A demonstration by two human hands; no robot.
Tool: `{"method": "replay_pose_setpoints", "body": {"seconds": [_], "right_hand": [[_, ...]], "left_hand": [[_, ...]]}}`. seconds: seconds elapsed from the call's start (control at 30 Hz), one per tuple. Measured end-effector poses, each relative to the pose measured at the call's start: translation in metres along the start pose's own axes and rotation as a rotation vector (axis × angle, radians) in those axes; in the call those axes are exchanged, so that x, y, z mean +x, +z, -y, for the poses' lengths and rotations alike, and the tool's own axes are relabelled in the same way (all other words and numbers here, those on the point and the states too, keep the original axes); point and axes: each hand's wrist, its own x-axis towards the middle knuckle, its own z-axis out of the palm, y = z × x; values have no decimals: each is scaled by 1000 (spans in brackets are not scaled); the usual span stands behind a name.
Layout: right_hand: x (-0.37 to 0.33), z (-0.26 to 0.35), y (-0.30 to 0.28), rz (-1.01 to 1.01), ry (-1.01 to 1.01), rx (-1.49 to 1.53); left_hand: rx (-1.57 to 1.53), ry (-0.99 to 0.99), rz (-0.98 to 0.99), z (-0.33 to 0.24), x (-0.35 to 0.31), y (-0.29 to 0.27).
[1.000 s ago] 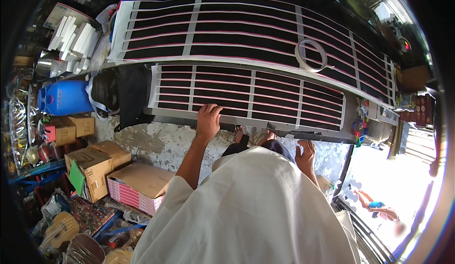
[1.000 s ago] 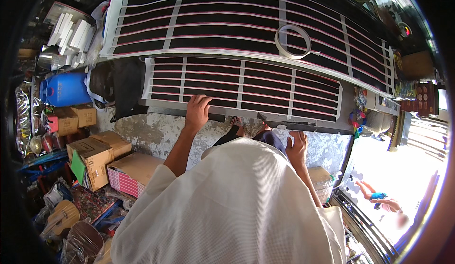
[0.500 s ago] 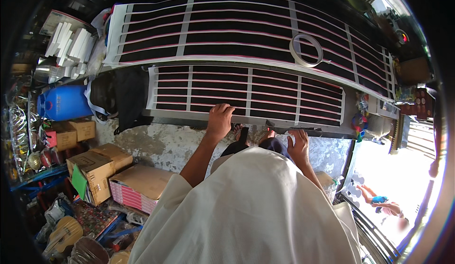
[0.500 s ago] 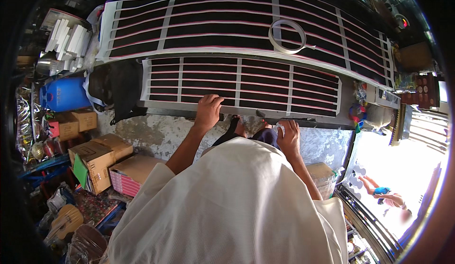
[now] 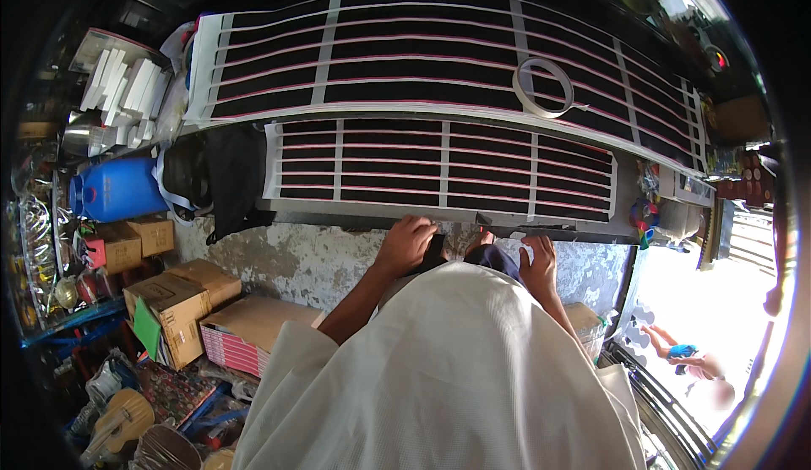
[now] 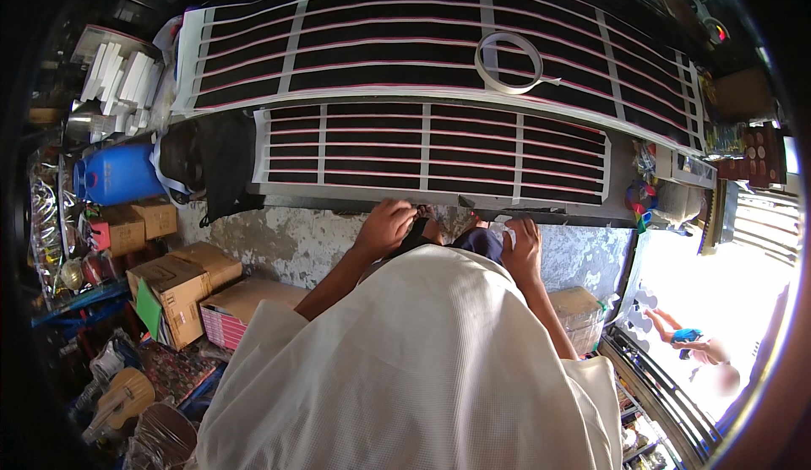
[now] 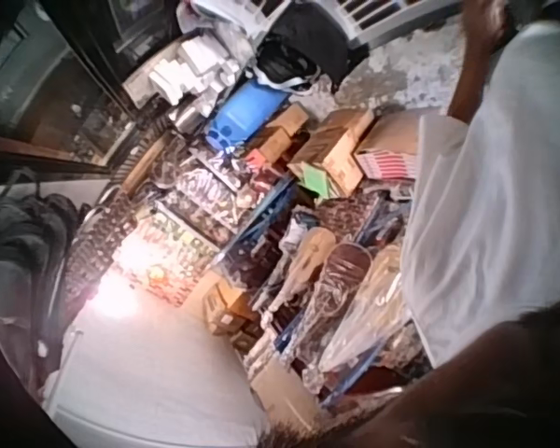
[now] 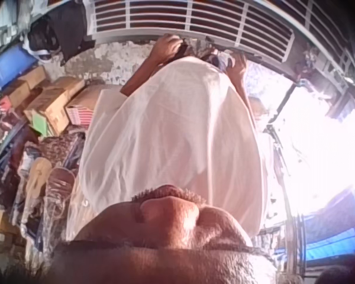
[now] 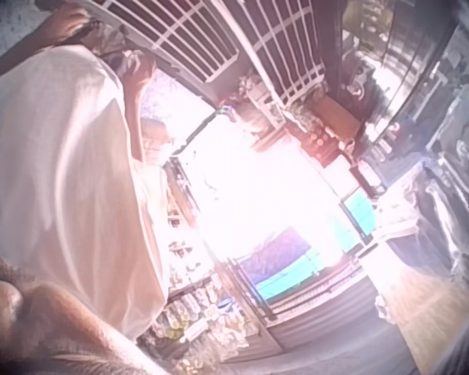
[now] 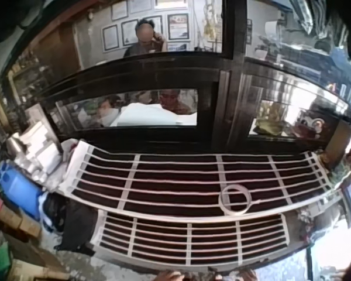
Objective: The person assembles a white metal grille by hand, pressing pink strips into the slots of the frame. They work methodically across the grille, ensuring each strip is seated correctly.
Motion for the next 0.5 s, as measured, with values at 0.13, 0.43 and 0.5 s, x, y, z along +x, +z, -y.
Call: {"method": "replay_pose_setpoints", "body": {"seconds": [0.13,0.43,0.5], "right_hand": [[-21,-18,1,-29,29,-15],[-43,-47,8,22,95,-34],[-41,-50,7,27,108,-43]], "left_hand": [[56,-161,-105,9,-37,-4],[353,-358,-398,83,-42,-82],[365,-331,-342,92,-35,-89]]}}
